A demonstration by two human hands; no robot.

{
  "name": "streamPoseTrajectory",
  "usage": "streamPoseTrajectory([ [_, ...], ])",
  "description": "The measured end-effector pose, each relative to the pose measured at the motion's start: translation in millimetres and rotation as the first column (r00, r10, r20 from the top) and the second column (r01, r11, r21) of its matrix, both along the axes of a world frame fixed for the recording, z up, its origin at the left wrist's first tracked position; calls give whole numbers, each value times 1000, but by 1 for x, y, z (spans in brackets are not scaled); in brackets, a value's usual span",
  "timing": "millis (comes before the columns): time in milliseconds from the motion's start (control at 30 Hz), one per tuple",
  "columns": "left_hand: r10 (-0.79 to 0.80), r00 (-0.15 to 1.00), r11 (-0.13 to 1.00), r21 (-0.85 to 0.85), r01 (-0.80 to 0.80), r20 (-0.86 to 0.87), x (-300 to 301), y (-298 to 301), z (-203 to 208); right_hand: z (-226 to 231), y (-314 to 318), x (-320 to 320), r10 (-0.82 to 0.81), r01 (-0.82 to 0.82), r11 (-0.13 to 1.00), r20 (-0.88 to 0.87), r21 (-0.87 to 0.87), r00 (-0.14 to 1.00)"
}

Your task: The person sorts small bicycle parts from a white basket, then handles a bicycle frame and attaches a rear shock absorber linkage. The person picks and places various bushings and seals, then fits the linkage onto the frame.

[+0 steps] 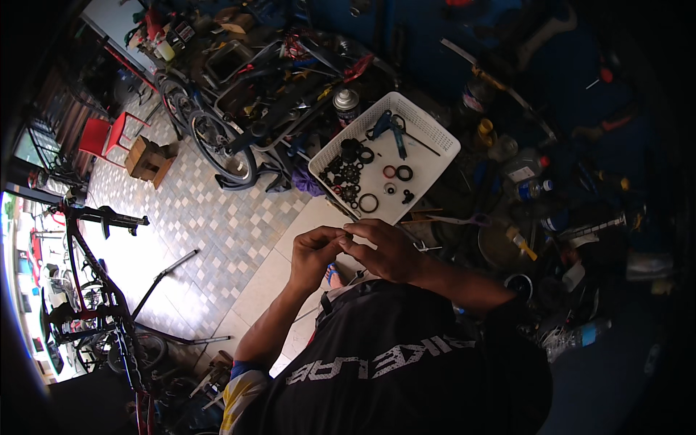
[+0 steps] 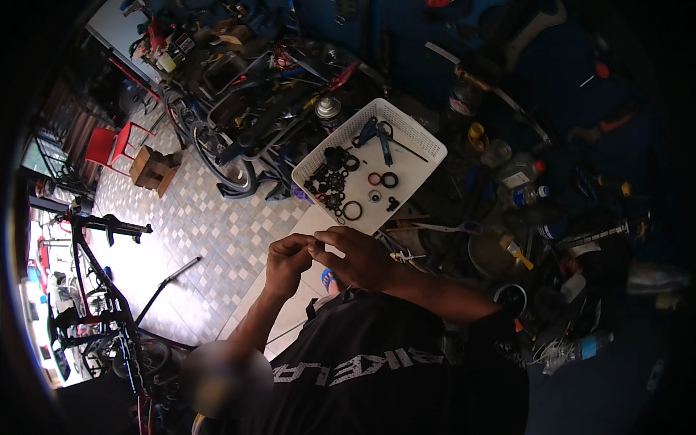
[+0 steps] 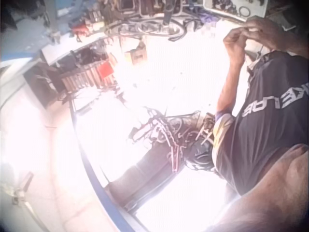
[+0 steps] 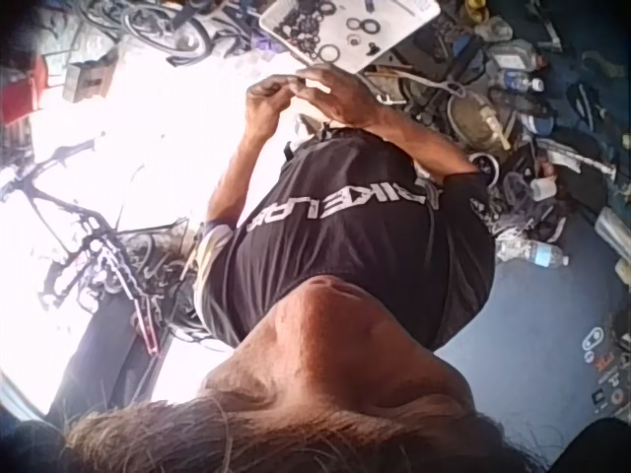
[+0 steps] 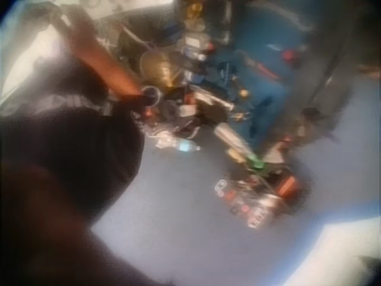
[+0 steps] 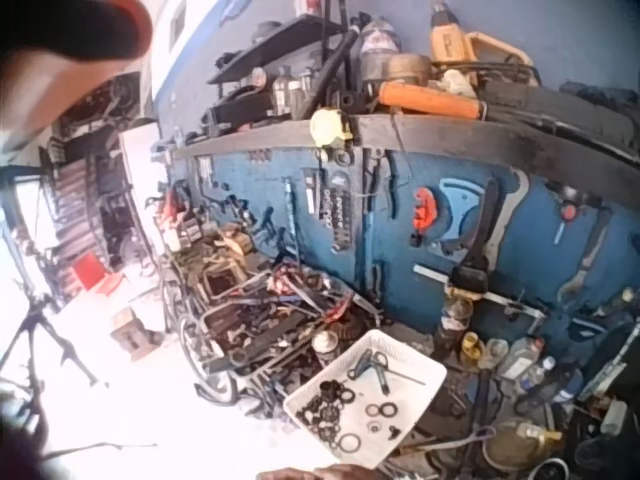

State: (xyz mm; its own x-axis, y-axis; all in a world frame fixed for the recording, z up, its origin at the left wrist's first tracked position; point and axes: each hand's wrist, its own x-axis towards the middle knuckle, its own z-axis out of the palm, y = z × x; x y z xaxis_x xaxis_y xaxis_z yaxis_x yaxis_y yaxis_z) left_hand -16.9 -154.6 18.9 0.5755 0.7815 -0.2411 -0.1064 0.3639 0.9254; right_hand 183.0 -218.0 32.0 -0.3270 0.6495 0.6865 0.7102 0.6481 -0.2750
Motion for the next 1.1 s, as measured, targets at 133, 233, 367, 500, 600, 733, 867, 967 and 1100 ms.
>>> streamPoseTrajectory([
  [133,54,995,953,302,-27,-79,6,-2,-2,-1,-9,-11,-233,-280,747,-631,-604,740],
  [233,47,976,837,542,78,-214,4,1,3,-14,-1,1,-563,-890,224,-798,-397,214],
  [367,11,995,951,309,21,-102,6,-2,2,-9,-8,-10,-411,-578,508,-769,-639,490],
  [500,-14,1000,998,66,14,-8,5,1,5,2,-5,-6,-61,52,992,-78,-112,995],
  [600,8,1000,997,82,-8,-4,8,0,2,3,-4,3,-19,20,999,16,-37,1000],
  [733,71,990,936,350,-24,-122,12,-4,0,8,-11,-9,-304,-248,695,-589,-674,749],
  [867,31,967,772,620,138,-254,12,-2,8,-2,-14,-7,-364,-403,599,-684,-692,633],
  [967,13,1000,967,256,-8,-16,16,-8,-1,-7,-15,-6,-413,-518,526,-735,-675,538],
  [1100,-37,999,996,-81,39,29,8,-1,-4,9,-6,5,-1,1,999,10,-40,1000],
])
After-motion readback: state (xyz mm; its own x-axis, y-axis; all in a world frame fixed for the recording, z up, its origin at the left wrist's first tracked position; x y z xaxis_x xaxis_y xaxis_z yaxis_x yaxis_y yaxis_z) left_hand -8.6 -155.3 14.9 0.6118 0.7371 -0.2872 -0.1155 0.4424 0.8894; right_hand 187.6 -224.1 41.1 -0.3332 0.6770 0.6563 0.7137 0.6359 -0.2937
